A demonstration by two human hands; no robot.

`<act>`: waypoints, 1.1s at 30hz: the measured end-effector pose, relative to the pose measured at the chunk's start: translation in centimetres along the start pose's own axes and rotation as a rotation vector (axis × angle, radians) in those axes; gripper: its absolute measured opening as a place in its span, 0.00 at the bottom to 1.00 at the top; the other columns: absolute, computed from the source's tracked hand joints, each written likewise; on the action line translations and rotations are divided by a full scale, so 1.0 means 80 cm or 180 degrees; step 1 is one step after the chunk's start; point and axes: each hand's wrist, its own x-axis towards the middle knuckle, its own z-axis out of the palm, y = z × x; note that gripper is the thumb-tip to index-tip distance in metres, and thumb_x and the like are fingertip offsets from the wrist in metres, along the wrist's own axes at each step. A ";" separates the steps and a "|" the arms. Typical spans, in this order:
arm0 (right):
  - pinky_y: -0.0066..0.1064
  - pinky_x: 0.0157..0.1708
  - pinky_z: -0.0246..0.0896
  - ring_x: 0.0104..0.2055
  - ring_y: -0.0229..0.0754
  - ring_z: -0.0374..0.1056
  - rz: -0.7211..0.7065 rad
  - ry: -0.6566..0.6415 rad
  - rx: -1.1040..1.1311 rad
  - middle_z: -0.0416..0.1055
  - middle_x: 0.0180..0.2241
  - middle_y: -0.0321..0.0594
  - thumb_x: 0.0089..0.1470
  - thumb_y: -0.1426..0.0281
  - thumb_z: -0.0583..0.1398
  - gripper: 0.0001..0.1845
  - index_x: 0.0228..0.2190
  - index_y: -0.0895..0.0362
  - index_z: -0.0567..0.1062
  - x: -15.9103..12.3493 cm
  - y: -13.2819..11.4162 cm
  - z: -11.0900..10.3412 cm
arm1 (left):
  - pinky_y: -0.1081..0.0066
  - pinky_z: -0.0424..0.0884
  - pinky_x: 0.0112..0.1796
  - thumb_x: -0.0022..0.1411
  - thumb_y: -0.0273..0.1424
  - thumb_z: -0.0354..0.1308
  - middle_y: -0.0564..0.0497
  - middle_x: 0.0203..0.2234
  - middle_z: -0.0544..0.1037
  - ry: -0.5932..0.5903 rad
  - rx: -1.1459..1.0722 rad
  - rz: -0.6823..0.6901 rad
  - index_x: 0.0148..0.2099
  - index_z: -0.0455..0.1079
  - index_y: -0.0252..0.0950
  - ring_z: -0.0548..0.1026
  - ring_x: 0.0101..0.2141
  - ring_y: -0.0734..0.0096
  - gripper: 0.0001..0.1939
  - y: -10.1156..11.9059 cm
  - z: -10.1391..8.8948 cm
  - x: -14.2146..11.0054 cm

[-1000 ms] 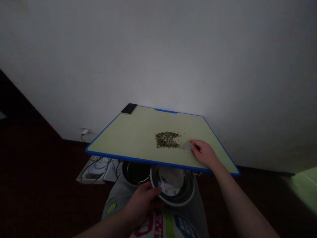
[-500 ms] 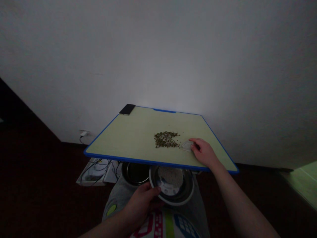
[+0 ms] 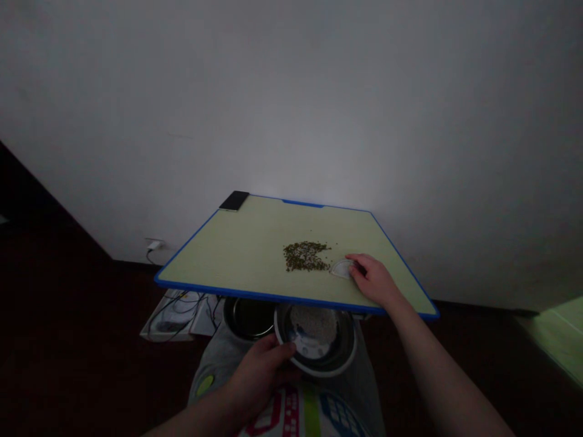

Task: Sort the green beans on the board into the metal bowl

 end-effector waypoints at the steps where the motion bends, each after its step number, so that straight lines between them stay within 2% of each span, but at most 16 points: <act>1: 0.41 0.47 0.66 0.44 0.47 0.72 -0.0014 -0.0003 0.0001 0.76 0.44 0.47 0.56 0.69 0.55 0.17 0.46 0.58 0.76 0.000 0.000 0.000 | 0.68 0.78 0.36 0.52 0.25 0.66 0.40 0.36 0.86 -0.0024 0.0001 0.0008 0.39 0.77 0.29 0.83 0.35 0.59 0.10 0.000 -0.001 0.000; 12: 0.43 0.50 0.65 0.48 0.49 0.71 0.0015 0.0055 -0.0130 0.76 0.46 0.49 0.57 0.69 0.54 0.18 0.47 0.59 0.75 0.001 0.004 0.003 | 0.66 0.78 0.37 0.51 0.25 0.66 0.39 0.36 0.86 0.0050 0.0015 -0.0008 0.38 0.76 0.30 0.83 0.35 0.58 0.09 0.001 0.000 0.000; 27: 0.42 0.49 0.65 0.47 0.48 0.70 -0.0041 -0.0018 -0.0126 0.75 0.46 0.50 0.59 0.68 0.54 0.19 0.48 0.60 0.74 0.003 -0.001 0.006 | 0.67 0.78 0.35 0.54 0.25 0.64 0.41 0.36 0.86 -0.0010 0.0026 -0.0016 0.41 0.75 0.30 0.83 0.35 0.60 0.10 -0.002 -0.003 0.002; 33: 0.40 0.48 0.65 0.45 0.47 0.70 -0.0079 -0.0031 -0.0162 0.75 0.45 0.49 0.60 0.69 0.53 0.18 0.49 0.60 0.74 0.003 -0.002 0.007 | 0.68 0.78 0.36 0.55 0.25 0.63 0.41 0.35 0.86 0.0029 0.0044 -0.0036 0.39 0.75 0.30 0.83 0.35 0.60 0.08 -0.003 -0.004 0.006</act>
